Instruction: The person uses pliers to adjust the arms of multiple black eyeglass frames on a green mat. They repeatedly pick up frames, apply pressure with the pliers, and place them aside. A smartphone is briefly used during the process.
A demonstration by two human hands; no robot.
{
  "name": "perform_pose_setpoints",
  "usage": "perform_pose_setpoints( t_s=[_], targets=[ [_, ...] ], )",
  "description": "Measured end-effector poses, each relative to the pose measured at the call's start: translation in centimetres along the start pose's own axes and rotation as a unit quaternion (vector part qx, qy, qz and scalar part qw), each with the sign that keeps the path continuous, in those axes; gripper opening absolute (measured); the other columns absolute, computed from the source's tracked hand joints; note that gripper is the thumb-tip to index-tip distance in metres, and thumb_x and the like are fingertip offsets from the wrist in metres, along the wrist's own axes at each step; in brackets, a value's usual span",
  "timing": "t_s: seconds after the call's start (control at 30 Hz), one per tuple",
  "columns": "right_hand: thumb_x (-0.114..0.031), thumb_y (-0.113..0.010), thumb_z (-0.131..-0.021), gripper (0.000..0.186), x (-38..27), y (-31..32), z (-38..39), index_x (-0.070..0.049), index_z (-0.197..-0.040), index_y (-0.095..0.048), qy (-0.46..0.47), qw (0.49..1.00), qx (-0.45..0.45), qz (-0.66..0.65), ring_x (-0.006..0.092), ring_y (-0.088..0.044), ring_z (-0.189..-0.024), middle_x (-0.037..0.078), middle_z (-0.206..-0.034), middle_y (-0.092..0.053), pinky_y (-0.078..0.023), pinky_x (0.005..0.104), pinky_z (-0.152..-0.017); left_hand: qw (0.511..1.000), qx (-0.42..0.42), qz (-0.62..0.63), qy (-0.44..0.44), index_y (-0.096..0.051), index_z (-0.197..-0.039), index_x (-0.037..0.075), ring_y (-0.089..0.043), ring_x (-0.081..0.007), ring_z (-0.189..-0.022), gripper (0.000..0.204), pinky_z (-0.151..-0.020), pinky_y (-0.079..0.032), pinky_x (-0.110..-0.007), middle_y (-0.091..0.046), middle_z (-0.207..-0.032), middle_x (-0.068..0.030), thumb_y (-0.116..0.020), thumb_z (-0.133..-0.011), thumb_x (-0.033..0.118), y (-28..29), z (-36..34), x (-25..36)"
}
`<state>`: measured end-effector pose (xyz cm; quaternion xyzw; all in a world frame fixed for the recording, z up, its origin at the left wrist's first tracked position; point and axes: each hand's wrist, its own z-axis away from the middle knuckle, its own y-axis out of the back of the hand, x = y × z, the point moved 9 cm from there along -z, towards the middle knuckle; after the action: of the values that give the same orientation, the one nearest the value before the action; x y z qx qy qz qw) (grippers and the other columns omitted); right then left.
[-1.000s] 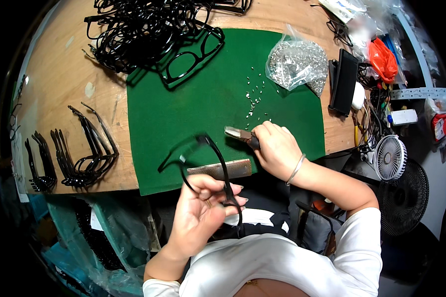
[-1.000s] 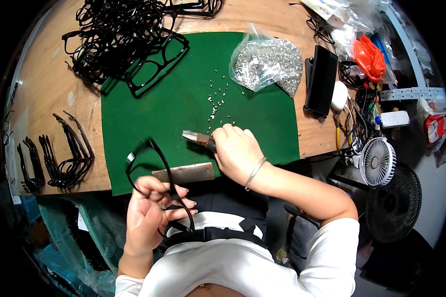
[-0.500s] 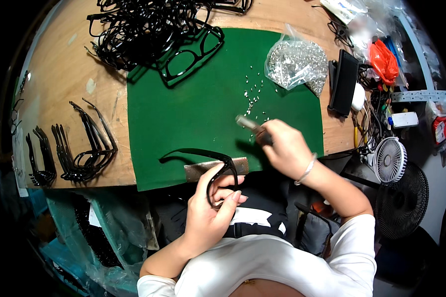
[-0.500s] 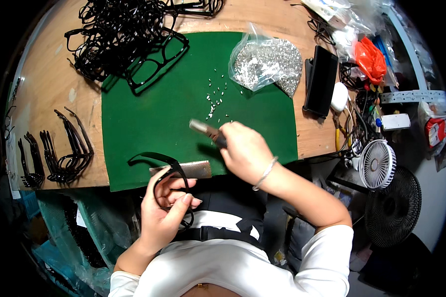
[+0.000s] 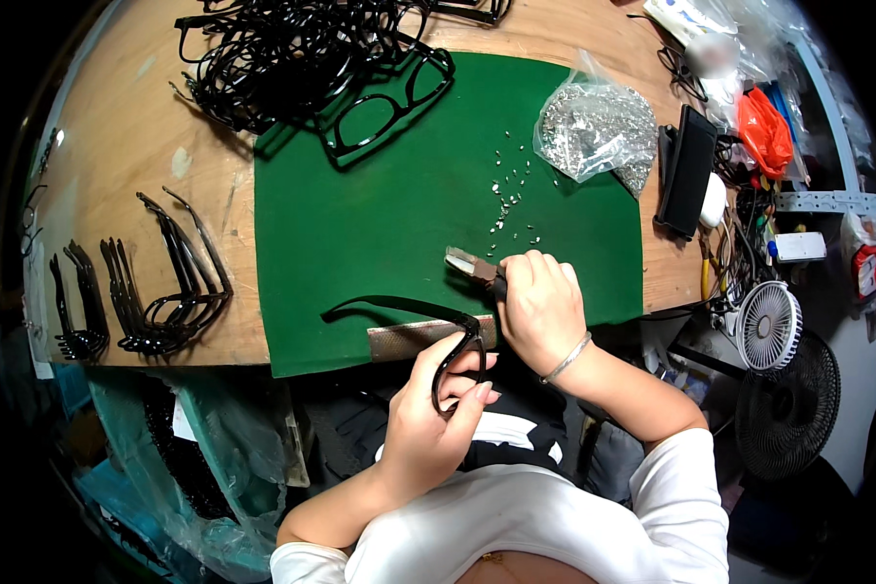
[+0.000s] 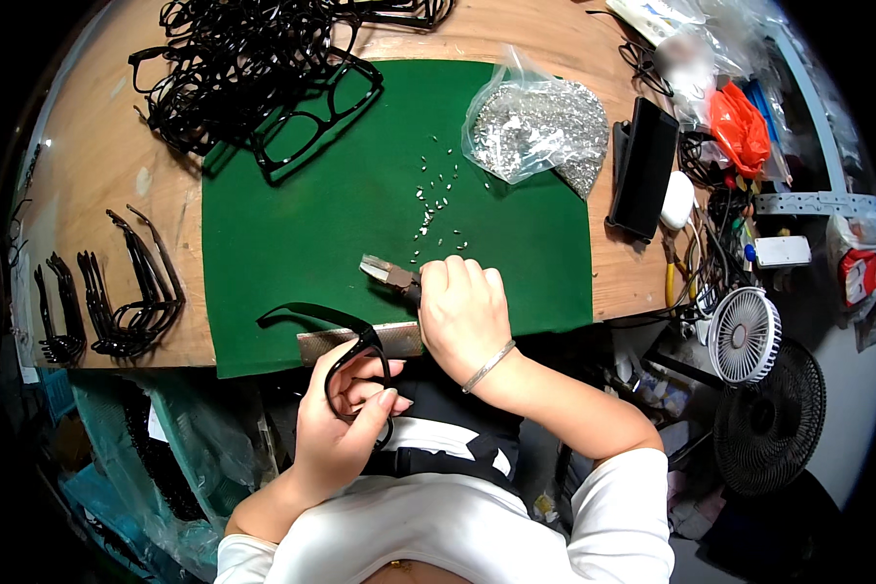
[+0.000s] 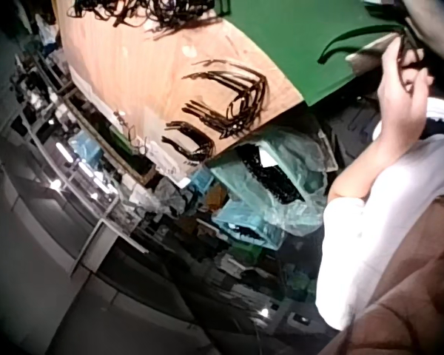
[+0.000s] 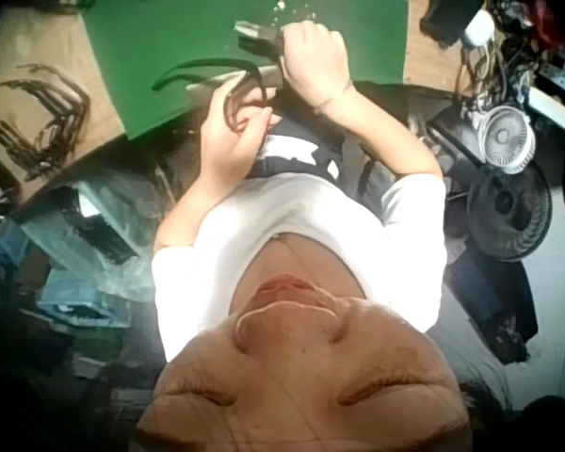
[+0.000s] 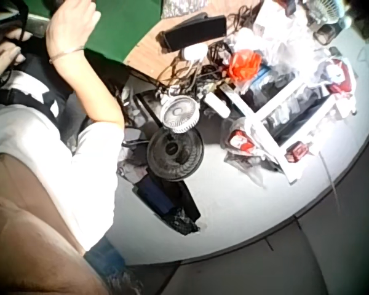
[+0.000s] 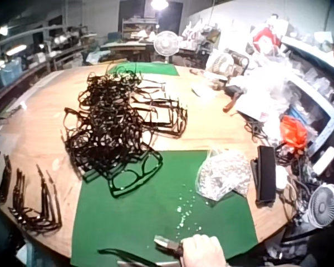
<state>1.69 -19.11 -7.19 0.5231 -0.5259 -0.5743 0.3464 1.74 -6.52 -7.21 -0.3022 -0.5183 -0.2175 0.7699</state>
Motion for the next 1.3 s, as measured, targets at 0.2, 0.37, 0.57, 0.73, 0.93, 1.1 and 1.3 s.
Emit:
perform_pose_setpoints(
  t_s=[0.2,0.37,0.57,0.73,0.93,1.1,1.3],
  targets=[
    [0.0,-0.057,-0.07,0.02,0.6,2.0,0.3,0.001,-0.087,-0.048,-0.095,0.938,-0.069,-0.325,0.0321,-0.054,-0.073,0.017,-0.078,-0.052,-0.044,0.0373,-0.064,0.999,-0.02,0.008,0.024,-0.031,-0.123,-0.001,-0.06,-0.0175,-0.08,0.046,-0.071,-0.049,-0.026,-0.053,-0.104,-0.019,-0.048,-0.08,-0.008,-0.1,0.6,0.1],
    [-0.008,-0.059,-0.079,0.015,-2.2,3.9,0.7,0.001,-0.086,-0.049,-0.112,0.846,-0.08,-0.514,0.0182,-0.057,-0.063,0.011,-0.074,-0.055,-0.044,0.0274,-0.057,0.998,-0.011,0.039,-0.048,-0.026,-0.121,-0.001,-0.06,-0.0182,-0.081,0.048,-0.072,-0.051,-0.027,-0.052,-0.103,-0.0197,-0.046,-0.079,-0.013,-0.7,0.6,1.9],
    [-0.013,-0.056,-0.083,0.017,-2.4,2.9,0.9,-0.001,-0.087,-0.046,-0.158,0.745,-0.098,-0.641,0.0049,-0.045,-0.062,0.002,-0.073,-0.05,-0.04,0.0212,-0.054,0.999,-0.027,0.0,-0.029,-0.028,-0.12,-0.002,-0.058,-0.0174,-0.084,0.047,-0.072,-0.051,-0.027,-0.051,-0.102,-0.0195,-0.046,-0.078,-0.012,-1.0,0.6,2.2],
    [-0.015,-0.054,-0.085,0.017,-3.1,2.3,0.7,-0.002,-0.09,-0.044,-0.202,0.648,-0.181,-0.712,0.0039,-0.045,-0.062,0.0,-0.072,-0.047,-0.04,0.0192,-0.052,0.996,-0.042,0.071,0.033,-0.028,-0.12,-0.002,-0.059,-0.0166,-0.077,0.047,-0.071,-0.051,-0.026,-0.051,-0.101,-0.0187,-0.048,-0.078,-0.011,-1.1,0.6,2.4],
    [-0.018,-0.053,-0.086,0.019,-3.5,2.4,1.0,-0.003,-0.092,-0.045,-0.212,0.626,-0.22,-0.717,0.0046,-0.045,-0.064,0.0,-0.072,-0.048,-0.039,0.0193,-0.056,0.97,-0.078,0.204,0.103,-0.027,-0.121,0.0,-0.059,-0.0138,-0.074,0.047,-0.07,-0.049,-0.024,-0.052,-0.102,-0.0172,-0.047,-0.08,-0.009,-1.3,1.2,3.0],
    [-0.018,-0.056,-0.084,0.017,-1.8,4.1,1.9,-0.002,-0.085,-0.051,-0.122,0.743,-0.276,-0.597,0.0062,-0.046,-0.068,0.0,-0.073,-0.052,-0.04,0.023,-0.063,0.959,-0.102,0.218,0.153,-0.029,-0.123,0.001,-0.06,-0.0152,-0.078,0.046,-0.07,-0.049,-0.025,-0.053,-0.104,-0.0166,-0.048,-0.082,-0.006,-0.3,2.3,3.2],
    [-0.035,-0.048,-0.086,0.04,-3.9,4.0,4.0,0.004,-0.096,-0.049,-0.023,0.752,-0.495,-0.434,0.0184,-0.054,-0.058,0.011,-0.062,-0.053,-0.043,0.0311,-0.054,0.955,-0.14,0.209,0.155,-0.034,-0.119,-0.005,-0.06,-0.0157,-0.078,0.04,-0.07,-0.048,-0.025,-0.054,-0.104,-0.0158,-0.049,-0.081,-0.006,-0.3,2.8,3.0]
  ],
)
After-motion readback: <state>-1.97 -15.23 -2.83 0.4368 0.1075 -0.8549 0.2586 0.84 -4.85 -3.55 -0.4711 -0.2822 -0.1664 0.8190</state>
